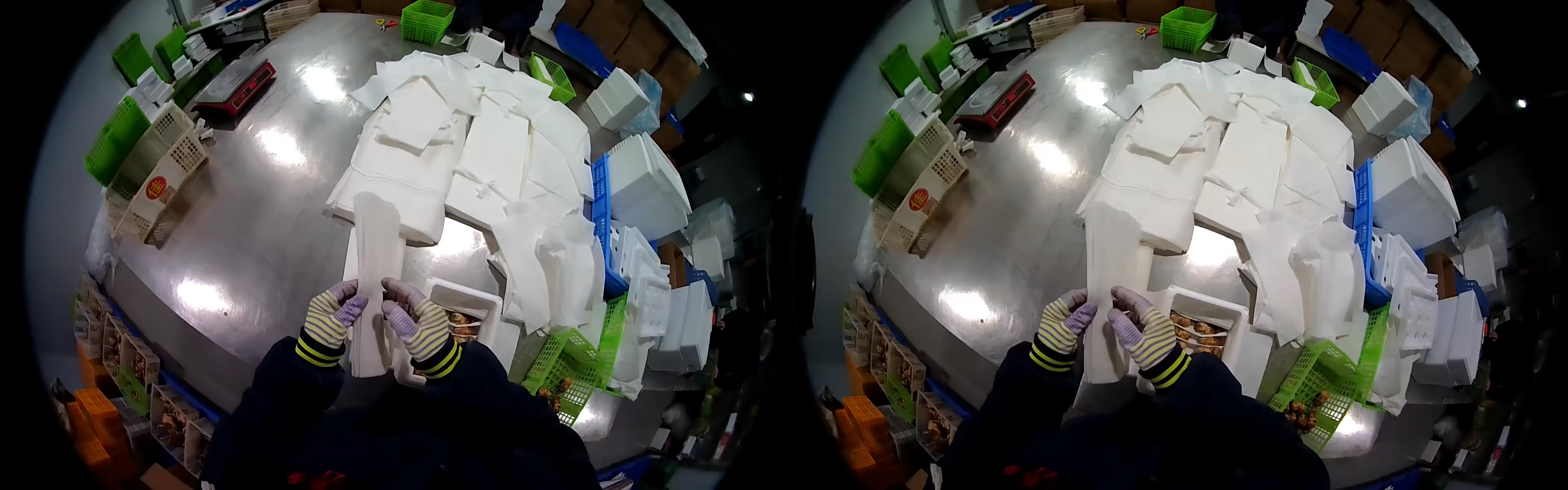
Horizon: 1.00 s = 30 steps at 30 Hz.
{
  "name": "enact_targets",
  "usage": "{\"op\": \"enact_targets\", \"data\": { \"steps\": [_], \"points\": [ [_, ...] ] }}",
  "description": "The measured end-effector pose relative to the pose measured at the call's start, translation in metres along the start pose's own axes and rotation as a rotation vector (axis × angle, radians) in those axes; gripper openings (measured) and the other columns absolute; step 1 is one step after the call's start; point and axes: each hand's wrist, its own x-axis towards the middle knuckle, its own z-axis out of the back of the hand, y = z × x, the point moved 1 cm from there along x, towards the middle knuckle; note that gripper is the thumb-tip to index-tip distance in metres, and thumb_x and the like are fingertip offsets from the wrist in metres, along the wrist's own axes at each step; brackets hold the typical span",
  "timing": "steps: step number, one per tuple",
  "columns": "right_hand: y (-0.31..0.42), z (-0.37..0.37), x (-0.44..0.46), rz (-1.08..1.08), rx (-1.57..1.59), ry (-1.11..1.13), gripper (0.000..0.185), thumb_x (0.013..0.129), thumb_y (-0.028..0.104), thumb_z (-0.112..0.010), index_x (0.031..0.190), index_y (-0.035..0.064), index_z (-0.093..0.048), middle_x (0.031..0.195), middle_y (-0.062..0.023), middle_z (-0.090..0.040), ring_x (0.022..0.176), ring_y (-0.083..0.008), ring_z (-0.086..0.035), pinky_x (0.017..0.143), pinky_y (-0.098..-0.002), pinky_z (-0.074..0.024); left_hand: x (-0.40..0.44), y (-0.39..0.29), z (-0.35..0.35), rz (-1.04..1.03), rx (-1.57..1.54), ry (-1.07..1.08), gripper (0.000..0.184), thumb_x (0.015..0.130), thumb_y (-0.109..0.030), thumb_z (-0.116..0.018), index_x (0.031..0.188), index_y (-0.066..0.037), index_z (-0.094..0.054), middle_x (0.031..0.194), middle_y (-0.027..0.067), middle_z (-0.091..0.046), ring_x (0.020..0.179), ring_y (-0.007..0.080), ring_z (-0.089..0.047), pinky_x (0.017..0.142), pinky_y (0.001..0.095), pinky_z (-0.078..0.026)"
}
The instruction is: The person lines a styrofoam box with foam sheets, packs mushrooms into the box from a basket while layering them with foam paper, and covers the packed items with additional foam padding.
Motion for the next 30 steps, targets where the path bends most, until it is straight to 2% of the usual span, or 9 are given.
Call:
{"op": "enact_targets", "data": {
  "steps": [3,9,15,17,19,21,23,24,30],
  "points": [
    [0.008,0.010,-0.020,-0.032,-0.067,-0.062,0.050,0.089,0.022,-0.061,0.131,-0.0001,-0.046,0.105,-0.0089,-0.060,0.082,-0.0089,-0.056,0.071,-0.0210,-0.0462,-0.008,0.009,-0.024,0.007,-0.031,-0.027,0.027,0.087,-0.013,-0.063,0.109,0.003,-0.062,0.096,0.0073,-0.067,0.086,0.0113,-0.061,0.078,0.0226,-0.049],
    [-0.010,-0.009,-0.023,-0.024,-0.175,-0.073,0.056,0.086,0.020,-0.063,0.133,-0.0032,-0.041,0.098,-0.0118,-0.062,0.082,-0.0113,-0.058,0.072,-0.0231,-0.0479,-0.013,0.024,-0.002,0.102,-0.004,-0.015,0.029,0.086,-0.006,-0.063,0.112,0.006,-0.060,0.092,0.0083,-0.067,0.082,0.0107,-0.061,0.075,0.0229,-0.051],
    [-0.004,-0.013,-0.024,-0.034,-0.217,-0.029,0.068,0.081,0.020,-0.067,0.134,-0.0071,-0.035,0.107,-0.0166,-0.059,0.089,-0.0176,-0.061,0.076,-0.0278,-0.0511,-0.010,0.028,-0.006,0.084,-0.029,-0.002,0.030,0.086,-0.005,-0.062,0.113,0.009,-0.058,0.093,0.0116,-0.067,0.082,0.0138,-0.063,0.075,0.0242,-0.052],
    [-0.011,-0.009,-0.023,-0.030,-0.238,-0.030,0.069,0.080,0.025,-0.069,0.135,-0.0025,-0.038,0.112,-0.0119,-0.058,0.088,-0.0126,-0.058,0.075,-0.0243,-0.0485,-0.010,0.025,-0.009,0.080,-0.003,-0.018,0.030,0.086,-0.004,-0.062,0.113,0.009,-0.058,0.093,0.0122,-0.067,0.081,0.0147,-0.063,0.074,0.0245,-0.053],
    [-0.013,-0.009,-0.022,0.013,-0.340,-0.019,0.070,0.079,0.021,-0.069,0.134,-0.0064,-0.035,0.115,-0.0208,-0.055,0.093,-0.0217,-0.062,0.078,-0.0299,-0.0517,-0.011,0.021,-0.011,0.072,0.022,-0.028,0.030,0.087,-0.005,-0.061,0.113,0.009,-0.058,0.093,0.0127,-0.067,0.081,0.0153,-0.064,0.073,0.0251,-0.054],
    [-0.017,-0.008,-0.024,-0.022,-0.384,-0.035,0.068,0.081,0.022,-0.067,0.136,-0.0028,-0.036,0.116,-0.0126,-0.056,0.094,-0.0138,-0.057,0.081,-0.0257,-0.0477,-0.011,0.021,-0.012,0.111,0.017,-0.052,0.029,0.084,-0.007,-0.065,0.110,0.007,-0.060,0.095,0.0112,-0.067,0.083,0.0154,-0.063,0.075,0.0264,-0.052],
    [-0.027,-0.005,-0.023,0.045,-0.388,-0.073,0.060,0.084,0.014,-0.061,0.136,-0.0033,-0.036,0.118,-0.0140,-0.055,0.102,-0.0155,-0.055,0.089,-0.0265,-0.0448,-0.010,0.026,-0.009,0.119,0.076,-0.044,0.032,0.085,-0.008,-0.065,0.112,0.007,-0.059,0.096,0.0110,-0.067,0.082,0.0141,-0.063,0.074,0.0247,-0.052],
    [-0.030,-0.004,-0.020,0.090,-0.343,-0.057,0.055,0.085,0.013,-0.054,0.134,-0.0050,-0.038,0.123,-0.0228,-0.051,0.114,-0.0270,-0.052,0.097,-0.0307,-0.0409,-0.010,0.028,-0.008,0.119,0.043,-0.034,0.032,0.085,-0.008,-0.065,0.112,0.008,-0.059,0.096,0.0110,-0.067,0.082,0.0139,-0.063,0.074,0.0244,-0.052],
    [-0.030,0.000,-0.025,0.052,-0.343,-0.069,0.050,0.086,0.007,-0.044,0.134,-0.0057,-0.038,0.123,-0.0235,-0.052,0.114,-0.0279,-0.053,0.098,-0.0304,-0.0399,-0.010,0.027,-0.012,0.108,-0.020,-0.049,0.033,0.085,-0.007,-0.065,0.113,0.008,-0.058,0.096,0.0111,-0.066,0.082,0.0132,-0.063,0.073,0.0235,-0.051]
  ]
}}
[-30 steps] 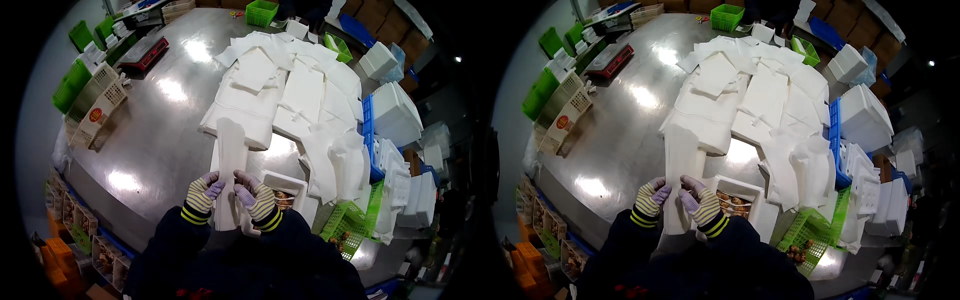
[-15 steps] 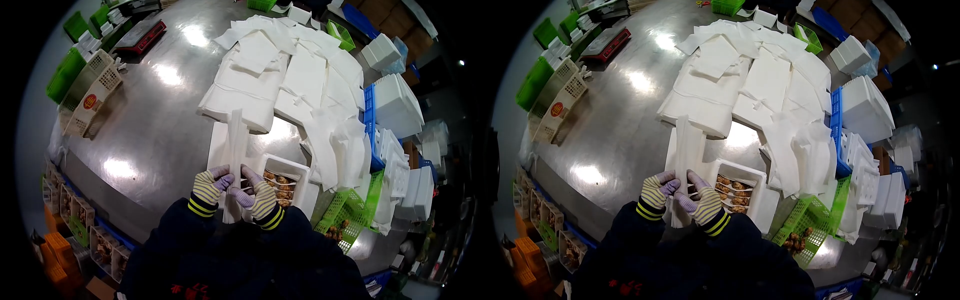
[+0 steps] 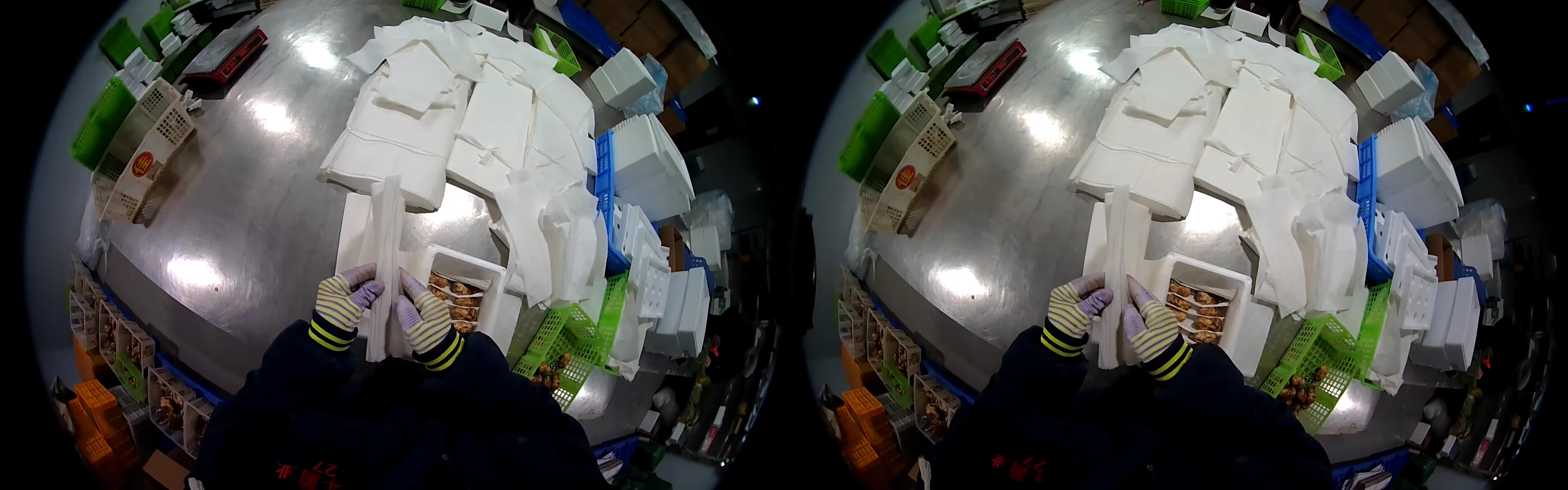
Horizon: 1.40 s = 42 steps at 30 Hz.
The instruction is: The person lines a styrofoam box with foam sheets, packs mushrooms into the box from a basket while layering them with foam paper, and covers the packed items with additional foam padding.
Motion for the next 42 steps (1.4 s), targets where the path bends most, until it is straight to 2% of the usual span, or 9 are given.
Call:
{"op": "enact_targets", "data": {
  "steps": [11,19,21,22,24,29,33,37,42],
  "points": [
    [0.014,-0.003,0.009,-0.250,0.299,-0.023,0.037,0.089,0.011,-0.055,0.122,-0.0060,-0.051,0.103,-0.0067,-0.062,0.092,-0.0114,-0.057,0.083,-0.0242,-0.0458,0.003,0.005,0.005,-0.019,0.000,-0.026,0.035,0.083,-0.008,-0.067,0.113,0.009,-0.058,0.095,0.0107,-0.066,0.081,0.0109,-0.061,0.072,0.0218,-0.050],
    [0.057,0.052,0.040,0.087,0.295,-0.226,0.034,0.088,0.004,-0.053,0.121,-0.0036,-0.054,0.100,-0.0089,-0.064,0.086,-0.0118,-0.060,0.078,-0.0240,-0.0492,0.032,-0.050,0.137,-0.386,1.506,-0.555,0.034,0.088,-0.009,-0.057,0.122,-0.002,-0.054,0.110,0.0182,-0.063,0.099,0.0297,-0.061,0.086,0.0357,-0.049],
    [0.089,0.063,0.038,0.215,0.518,-0.179,0.037,0.088,0.002,-0.053,0.124,-0.0024,-0.052,0.110,-0.0110,-0.062,0.098,-0.0172,-0.060,0.086,-0.0280,-0.0496,0.029,-0.060,0.140,-0.735,1.421,-0.653,0.039,0.090,-0.013,-0.056,0.127,-0.003,-0.049,0.123,0.0181,-0.056,0.112,0.0300,-0.054,0.092,0.0356,-0.046],
    [0.099,0.071,0.035,0.272,0.550,-0.143,0.041,0.087,0.001,-0.053,0.128,-0.0017,-0.048,0.119,-0.0129,-0.058,0.107,-0.0209,-0.057,0.092,-0.0314,-0.0482,0.035,-0.057,0.128,-0.348,0.890,-0.503,0.043,0.090,-0.015,-0.058,0.129,-0.001,-0.046,0.130,0.0178,-0.049,0.118,0.0285,-0.050,0.096,0.0325,-0.044],
    [0.127,0.086,0.021,0.347,0.661,-0.103,0.047,0.087,0.002,-0.053,0.132,0.0001,-0.043,0.123,-0.0138,-0.055,0.108,-0.0214,-0.057,0.094,-0.0329,-0.0473,0.050,-0.029,0.081,-0.309,0.084,-0.356,0.031,0.090,-0.020,-0.059,0.115,-0.002,-0.054,0.101,0.0125,-0.060,0.084,0.0174,-0.060,0.072,0.0258,-0.051],
    [0.144,0.140,-0.018,0.563,0.784,-0.031,0.052,0.087,0.002,-0.051,0.137,0.0044,-0.037,0.121,-0.0145,-0.057,0.105,-0.0244,-0.060,0.092,-0.0398,-0.0503,0.073,0.005,-0.017,0.441,-0.157,0.028,0.044,0.093,-0.037,-0.051,0.127,-0.011,-0.041,0.107,0.0046,-0.055,0.087,0.0174,-0.055,0.076,0.0329,-0.046],
    [0.105,0.176,-0.034,0.404,0.752,-0.369,0.043,0.089,0.004,-0.051,0.131,0.0037,-0.046,0.117,-0.0140,-0.059,0.103,-0.0220,-0.061,0.084,-0.0364,-0.0545,0.060,-0.022,-0.095,0.197,-0.549,0.389,0.052,0.088,-0.031,-0.062,0.128,-0.005,-0.041,0.099,0.0030,-0.058,0.076,0.0139,-0.057,0.078,0.0318,-0.053],
    [0.061,0.175,-0.040,0.310,0.670,-0.600,0.044,0.086,0.000,-0.054,0.129,0.0024,-0.047,0.111,-0.0130,-0.061,0.095,-0.0161,-0.062,0.083,-0.0292,-0.0530,0.061,-0.021,-0.117,0.156,-0.368,0.449,0.059,0.083,-0.027,-0.069,0.128,-0.001,-0.043,0.116,0.0101,-0.057,0.106,0.0207,-0.057,0.084,0.0364,-0.054],
    [0.048,0.129,-0.041,0.114,-0.109,-0.360,0.038,0.087,0.005,-0.052,0.125,-0.0010,-0.050,0.097,-0.0141,-0.064,0.088,-0.0190,-0.062,0.078,-0.0263,-0.0482,0.046,-0.009,-0.148,0.170,-0.428,0.581,0.068,0.067,-0.044,-0.080,0.113,-0.003,-0.053,0.101,0.0059,-0.061,0.089,0.0187,-0.062,0.074,0.0311,-0.055]
  ]
}}
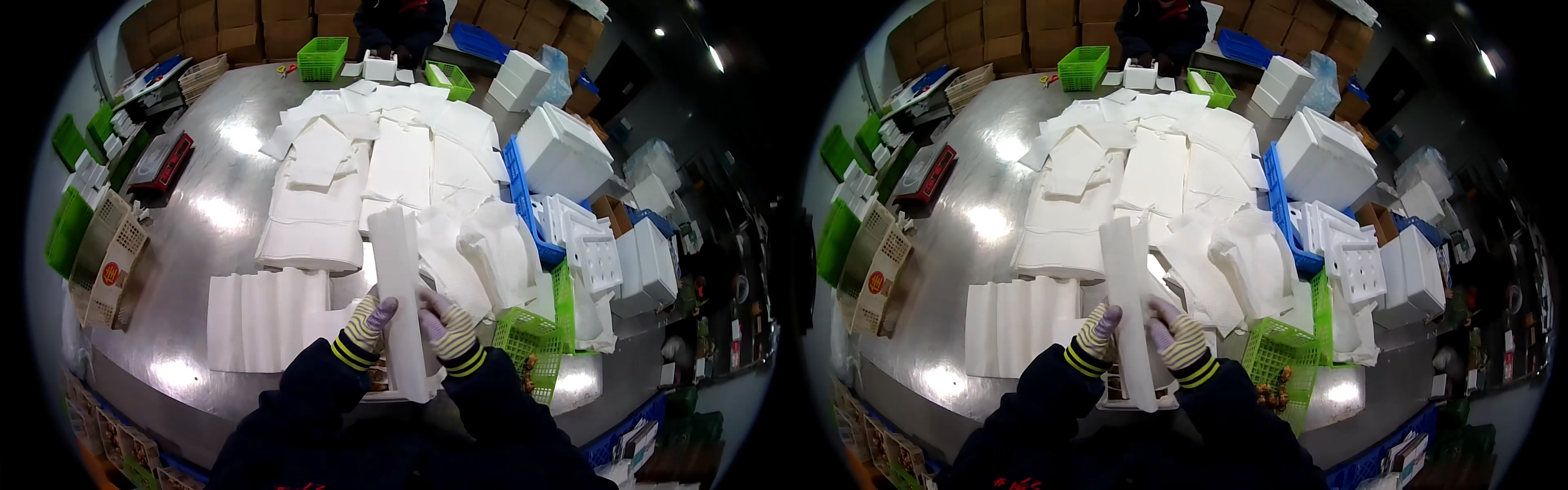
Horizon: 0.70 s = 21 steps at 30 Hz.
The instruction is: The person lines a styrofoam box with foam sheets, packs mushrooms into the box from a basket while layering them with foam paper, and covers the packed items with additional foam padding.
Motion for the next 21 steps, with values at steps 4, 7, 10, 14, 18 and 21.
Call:
{"op": "enact_targets", "data": {
  "steps": [4,7,10,14,18,21],
  "points": [
    [-0.031,-0.014,-0.008,0.160,-0.347,0.168,0.034,0.085,0.017,-0.054,0.116,0.0019,-0.055,0.099,-0.0204,-0.063,0.092,-0.0356,-0.060,0.083,-0.0375,-0.0470,-0.002,0.026,0.030,-0.048,0.173,-0.291,0.043,0.076,-0.013,-0.077,0.110,-0.002,-0.054,0.096,0.0061,-0.062,0.088,0.0171,-0.062,0.076,0.0306,-0.055],
    [-0.024,0.001,-0.015,0.063,-0.454,-0.035,0.047,0.081,0.023,-0.063,0.121,0.0018,-0.051,0.108,-0.0211,-0.060,0.101,-0.0349,-0.057,0.088,-0.0413,-0.0452,-0.007,0.027,0.055,-0.040,0.137,-0.366,0.054,0.072,-0.004,-0.077,0.119,-0.004,-0.050,0.102,0.0070,-0.061,0.094,0.0185,-0.060,0.081,0.0301,-0.054],
    [-0.029,0.004,-0.006,0.001,-0.273,-0.032,0.080,0.073,0.033,-0.075,0.134,-0.0010,-0.036,0.124,-0.0244,-0.050,0.114,-0.0344,-0.051,0.095,-0.0405,-0.0420,-0.016,0.013,0.044,-0.007,0.137,-0.316,0.052,0.073,-0.004,-0.076,0.117,-0.004,-0.050,0.102,0.0067,-0.061,0.093,0.0179,-0.061,0.081,0.0296,-0.054],
    [-0.063,-0.014,0.008,-0.230,0.237,0.295,0.089,0.069,0.036,-0.080,0.134,-0.0031,-0.034,0.124,-0.0191,-0.051,0.117,-0.0267,-0.048,0.098,-0.0372,-0.0397,-0.010,0.031,0.054,-0.014,0.219,-0.247,0.059,0.071,-0.015,-0.081,0.121,-0.005,-0.050,0.105,0.0047,-0.060,0.093,0.0152,-0.059,0.079,0.0284,-0.051],
    [-0.078,-0.045,-0.005,-0.153,0.366,0.222,0.064,0.078,0.013,-0.071,0.132,-0.0008,-0.040,0.116,-0.0101,-0.057,0.106,-0.0161,-0.053,0.092,-0.0284,-0.0437,-0.007,0.051,0.056,-0.218,0.311,-0.414,0.071,0.069,-0.026,-0.083,0.124,-0.002,-0.044,0.109,0.0081,-0.057,0.098,0.0173,-0.057,0.082,0.0296,-0.050],
    [-0.072,-0.048,-0.012,-0.146,0.326,0.111,0.053,0.083,0.011,-0.065,0.130,-0.0007,-0.043,0.116,-0.0087,-0.057,0.104,-0.0145,-0.054,0.091,-0.0278,-0.0437,-0.006,0.055,0.067,-0.392,0.458,-0.459,0.081,0.069,-0.031,-0.082,0.129,0.001,-0.037,0.115,0.0113,-0.053,0.104,0.0199,-0.055,0.087,0.0314,-0.048]
  ]
}}
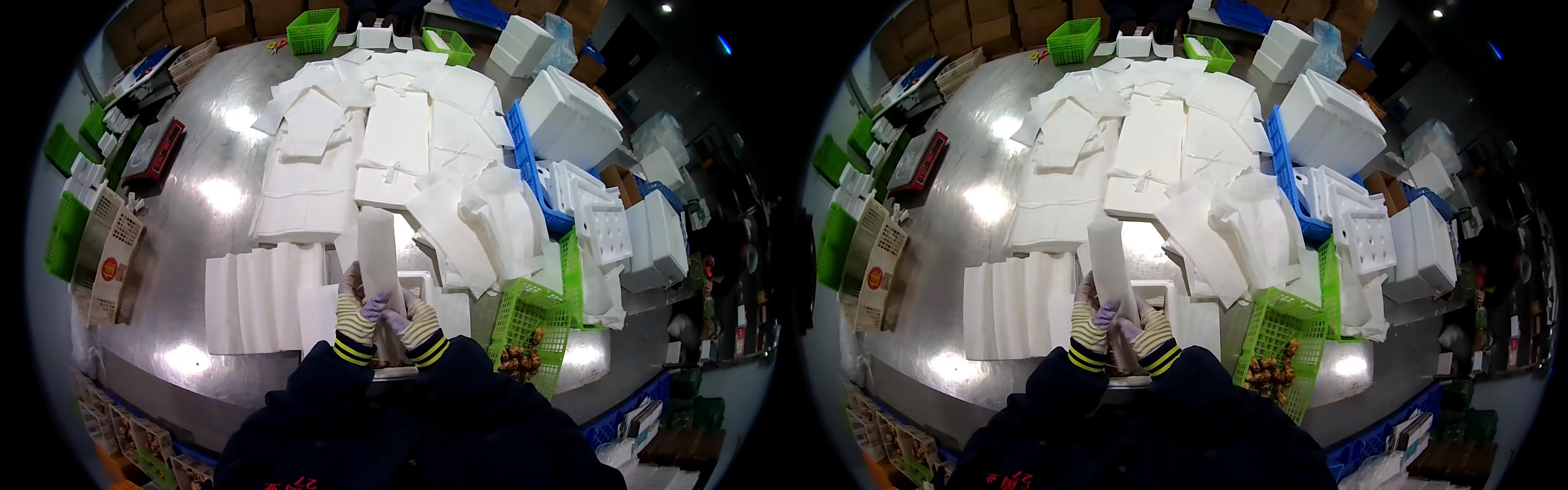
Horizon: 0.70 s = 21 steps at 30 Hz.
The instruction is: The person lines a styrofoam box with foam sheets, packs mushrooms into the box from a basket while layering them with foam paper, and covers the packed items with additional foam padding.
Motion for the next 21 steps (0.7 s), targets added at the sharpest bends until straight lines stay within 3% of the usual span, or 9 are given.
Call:
{"op": "enact_targets", "data": {
  "steps": [2,4,5,6,9,13,16,19,21],
  "points": [
    [-0.002,0.002,-0.006,0.030,0.129,-0.055,0.042,0.087,0.005,-0.055,0.127,-0.0027,-0.046,0.114,-0.0081,-0.059,0.101,-0.0135,-0.056,0.090,-0.0254,-0.0438,0.000,-0.001,0.012,-0.010,0.146,-0.046,0.111,0.060,-0.047,-0.084,0.138,0.004,-0.024,0.132,0.0184,-0.042,0.123,0.0272,-0.042,0.103,0.0397,-0.034],
    [0.000,0.008,-0.007,-0.006,0.220,-0.004,0.046,0.087,0.005,-0.054,0.131,-0.0037,-0.043,0.116,-0.0103,-0.058,0.104,-0.0139,-0.055,0.092,-0.0267,-0.0427,0.010,0.016,0.037,0.124,0.221,-0.049,0.113,0.060,-0.047,-0.084,0.139,0.004,-0.021,0.135,0.0206,-0.038,0.128,0.0300,-0.038,0.105,0.0407,-0.032],
    [0.002,0.008,-0.009,-0.022,0.251,-0.022,0.043,0.088,0.006,-0.055,0.129,-0.0044,-0.046,0.115,-0.0100,-0.059,0.102,-0.0137,-0.055,0.090,-0.0261,-0.0435,0.025,0.079,0.064,0.077,0.166,-0.003,0.108,0.061,-0.046,-0.084,0.137,0.003,-0.026,0.130,0.0181,-0.045,0.121,0.0283,-0.045,0.102,0.0391,-0.037],
    [0.000,0.009,-0.008,-0.025,0.253,-0.020,0.043,0.088,0.006,-0.055,0.129,-0.0044,-0.046,0.115,-0.0100,-0.059,0.102,-0.0137,-0.055,0.090,-0.0261,-0.0435,0.020,0.059,0.059,0.079,0.168,-0.006,0.108,0.061,-0.046,-0.084,0.137,0.003,-0.026,0.130,0.0181,-0.045,0.121,0.0283,-0.045,0.102,0.0391,-0.037],
    [0.001,0.011,-0.006,-0.070,0.043,0.089,0.040,0.086,0.008,-0.059,0.124,-0.0044,-0.051,0.111,-0.0081,-0.061,0.100,-0.0122,-0.056,0.087,-0.0257,-0.0452,0.007,-0.006,0.025,0.370,-0.361,0.313,0.058,0.077,-0.034,-0.074,0.116,0.002,-0.050,0.091,0.0094,-0.064,0.085,0.0218,-0.063,0.077,0.0348,-0.054],
    [-0.001,0.011,-0.008,-0.079,-0.044,0.049,0.049,0.084,0.010,-0.064,0.127,-0.0042,-0.047,0.114,-0.0126,-0.059,0.102,-0.0165,-0.057,0.090,-0.0278,-0.0445,0.014,-0.023,0.031,0.375,-0.170,0.211,0.035,0.074,-0.015,-0.078,0.100,0.001,-0.061,0.088,0.0094,-0.066,0.081,0.0204,-0.064,0.073,0.0316,-0.054],
    [0.009,0.016,-0.008,0.138,-0.384,-0.093,0.067,0.078,0.014,-0.073,0.133,-0.0039,-0.039,0.123,-0.0191,-0.053,0.111,-0.0255,-0.054,0.094,-0.0314,-0.0435,0.013,-0.038,0.026,0.248,0.002,0.100,0.033,0.072,-0.009,-0.078,0.099,0.002,-0.061,0.088,0.0082,-0.066,0.079,0.0186,-0.064,0.071,0.0292,-0.054],
    [0.024,0.010,-0.001,-0.120,-0.132,0.150,0.084,0.068,0.013,-0.080,0.137,0.0025,-0.034,0.127,-0.0198,-0.051,0.116,-0.0272,-0.051,0.097,-0.0366,-0.0421,0.007,-0.039,0.013,0.236,-0.124,0.192,0.030,0.073,-0.003,-0.076,0.100,-0.001,-0.063,0.089,0.0066,-0.067,0.080,0.0152,-0.064,0.070,0.0274,-0.054],
    [0.032,0.014,0.013,-0.241,-0.379,0.260,0.058,0.075,0.004,-0.071,0.128,0.0017,-0.047,0.117,-0.0143,-0.059,0.107,-0.0205,-0.057,0.090,-0.0324,-0.0467,0.002,-0.044,-0.001,0.180,-0.131,0.309,0.034,0.071,0.000,-0.077,0.102,-0.003,-0.063,0.090,0.0059,-0.067,0.082,0.0154,-0.064,0.073,0.0280,-0.054]
  ]
}}
